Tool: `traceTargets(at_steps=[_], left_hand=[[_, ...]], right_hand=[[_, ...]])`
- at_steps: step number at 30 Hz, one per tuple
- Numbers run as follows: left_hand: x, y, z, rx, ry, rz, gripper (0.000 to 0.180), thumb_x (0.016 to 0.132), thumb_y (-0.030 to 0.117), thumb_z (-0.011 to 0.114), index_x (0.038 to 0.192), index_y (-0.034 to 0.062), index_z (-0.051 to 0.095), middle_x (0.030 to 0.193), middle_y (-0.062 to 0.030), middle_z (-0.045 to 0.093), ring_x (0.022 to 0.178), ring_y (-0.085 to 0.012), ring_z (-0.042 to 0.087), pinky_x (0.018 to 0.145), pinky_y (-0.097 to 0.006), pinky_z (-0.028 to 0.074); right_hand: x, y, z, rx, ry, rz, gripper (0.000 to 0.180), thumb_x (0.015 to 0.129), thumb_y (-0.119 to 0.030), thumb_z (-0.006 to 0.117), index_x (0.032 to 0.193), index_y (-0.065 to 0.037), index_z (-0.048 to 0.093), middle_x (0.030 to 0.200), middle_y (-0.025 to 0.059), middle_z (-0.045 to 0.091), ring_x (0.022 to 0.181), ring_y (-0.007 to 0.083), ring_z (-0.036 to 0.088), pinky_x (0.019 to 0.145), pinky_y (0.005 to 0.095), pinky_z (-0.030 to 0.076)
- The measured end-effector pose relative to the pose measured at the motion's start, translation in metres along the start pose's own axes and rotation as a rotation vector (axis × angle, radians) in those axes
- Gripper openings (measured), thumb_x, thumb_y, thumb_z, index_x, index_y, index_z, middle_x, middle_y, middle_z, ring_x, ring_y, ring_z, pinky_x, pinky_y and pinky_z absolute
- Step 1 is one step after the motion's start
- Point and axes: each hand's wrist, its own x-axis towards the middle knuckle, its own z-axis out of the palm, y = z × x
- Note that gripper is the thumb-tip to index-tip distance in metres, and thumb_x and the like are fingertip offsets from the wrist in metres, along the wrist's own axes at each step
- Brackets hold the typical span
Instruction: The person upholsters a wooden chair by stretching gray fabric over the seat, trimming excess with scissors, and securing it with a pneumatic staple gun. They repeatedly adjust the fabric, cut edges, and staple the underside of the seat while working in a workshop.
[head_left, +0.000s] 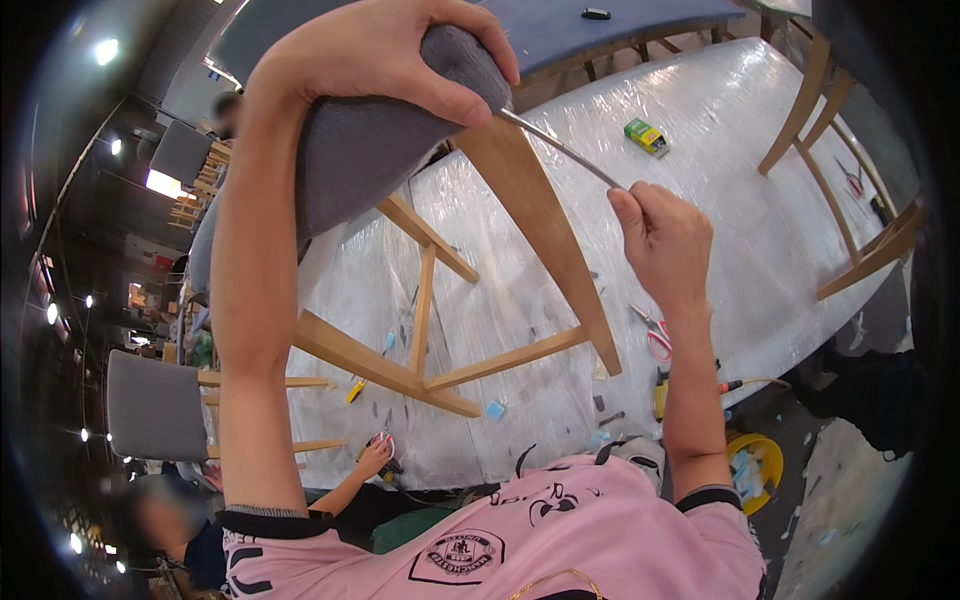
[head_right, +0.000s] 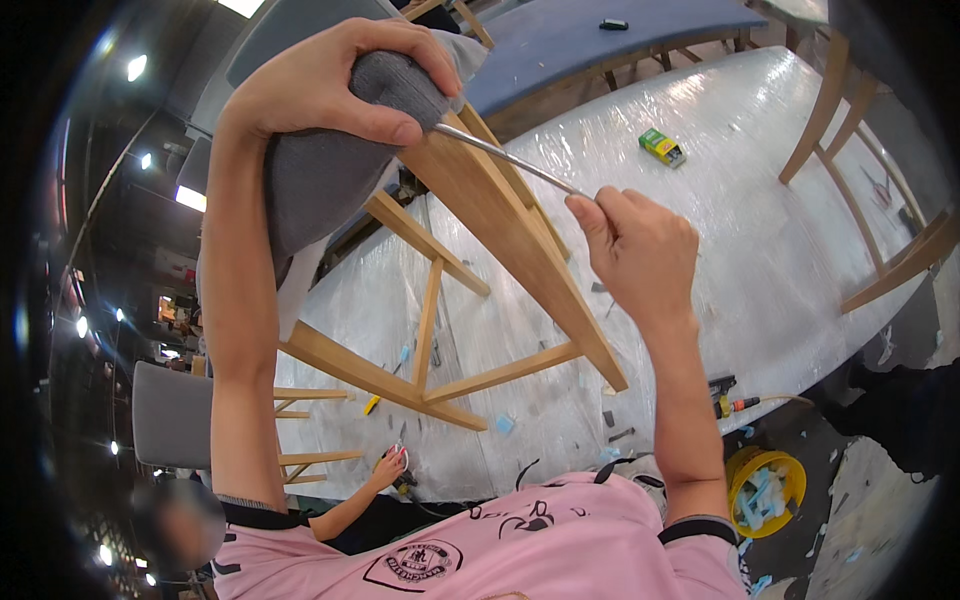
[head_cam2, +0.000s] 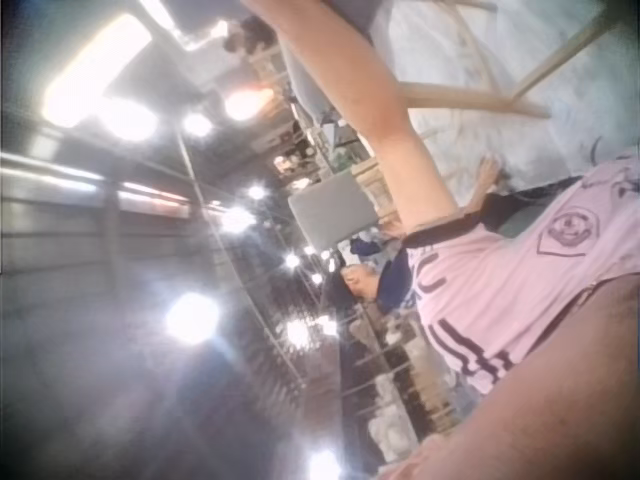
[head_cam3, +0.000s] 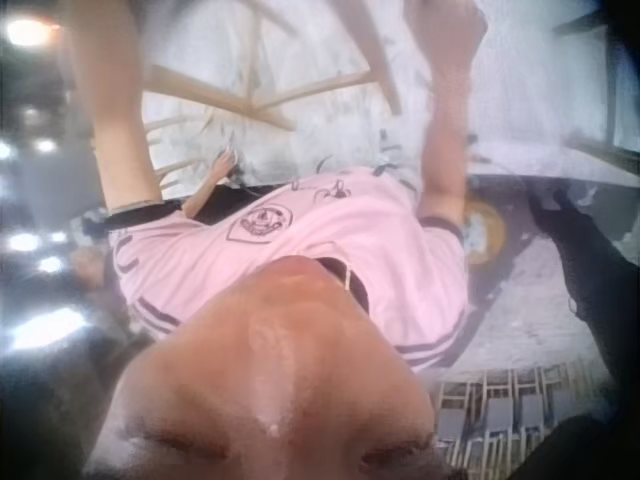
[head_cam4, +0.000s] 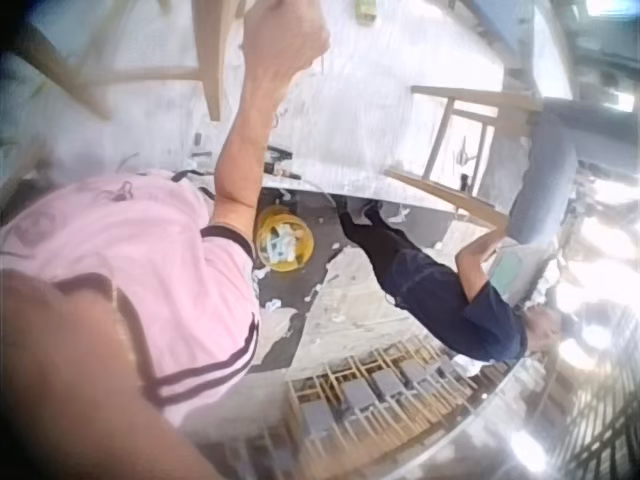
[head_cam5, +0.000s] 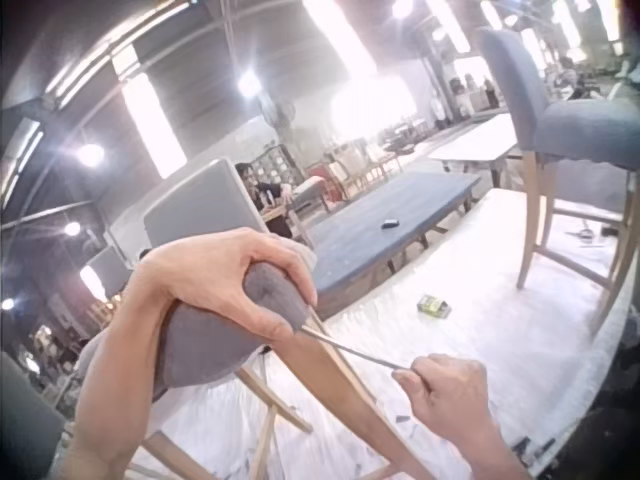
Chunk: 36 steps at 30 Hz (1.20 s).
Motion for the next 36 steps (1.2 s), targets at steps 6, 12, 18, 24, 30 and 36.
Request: traceTargets(at_steps=[6,12,18,24,30,36], left_hand=[[-0.003,-0.004,0.007,0.007,0.006,0.120,0.041,0.073,0.029,0.087,0.107,0.0086,0.076,0.110,-0.0067,0.072,0.107,-0.0226,0.066,0.101,-0.035,0.049],[0.005,-0.004,-0.002,0.007,-0.030,0.113,0.041,0.073,0.026,0.088,0.108,0.0087,0.076,0.113,-0.0071,0.072,0.117,-0.0266,0.063,0.109,-0.041,0.045],[-0.008,0.019,0.004,0.058,0.020,0.030,0.049,0.069,0.032,0.092,0.111,0.0102,0.075,0.118,-0.0074,0.073,0.129,-0.0325,0.058,0.122,-0.054,0.027],[-0.001,0.039,0.009,0.163,-0.055,0.019,0.049,0.064,0.034,0.093,0.106,0.0134,0.078,0.122,-0.0075,0.073,0.133,-0.0355,0.057,0.123,-0.064,0.021],[0.004,0.050,0.005,0.189,-0.141,-0.070,0.048,0.062,0.034,0.093,0.104,0.0167,0.079,0.122,-0.0073,0.073,0.134,-0.0371,0.056,0.121,-0.069,0.019],[0.013,0.052,0.006,0.170,-0.165,-0.076,0.046,0.061,0.031,0.093,0.103,0.0170,0.079,0.122,-0.0066,0.073,0.136,-0.0357,0.054,0.121,-0.069,0.017]], right_hand=[[-0.023,0.029,-0.025,0.177,-0.215,0.086,0.039,0.106,-0.029,0.060,0.077,-0.004,0.065,0.058,0.0071,0.048,0.050,0.0190,0.046,0.052,0.0348,0.038],[-0.051,0.087,-0.009,0.636,-0.290,0.312,0.034,0.108,-0.027,0.056,0.092,-0.001,0.071,0.065,0.0063,0.051,0.059,0.0137,0.046,0.057,0.0312,0.039],[0.019,0.096,0.020,0.793,-0.431,-0.108,0.033,0.105,-0.027,0.062,0.085,-0.001,0.069,0.066,0.0071,0.053,0.058,0.0178,0.048,0.055,0.0324,0.040],[0.061,0.111,0.076,0.859,-0.463,-0.312,0.041,0.099,-0.033,0.070,0.073,-0.002,0.062,0.059,0.0076,0.046,0.050,0.0232,0.043,0.050,0.0359,0.036],[0.067,0.103,0.114,1.071,-0.527,-0.378,0.046,0.099,-0.037,0.069,0.068,-0.004,0.060,0.056,0.0072,0.042,0.050,0.0218,0.041,0.049,0.0356,0.033],[0.070,0.087,0.138,1.082,-0.434,-0.484,0.050,0.101,-0.043,0.063,0.067,-0.007,0.059,0.057,0.0067,0.051,0.049,0.0245,0.049,0.048,0.0374,0.037]])
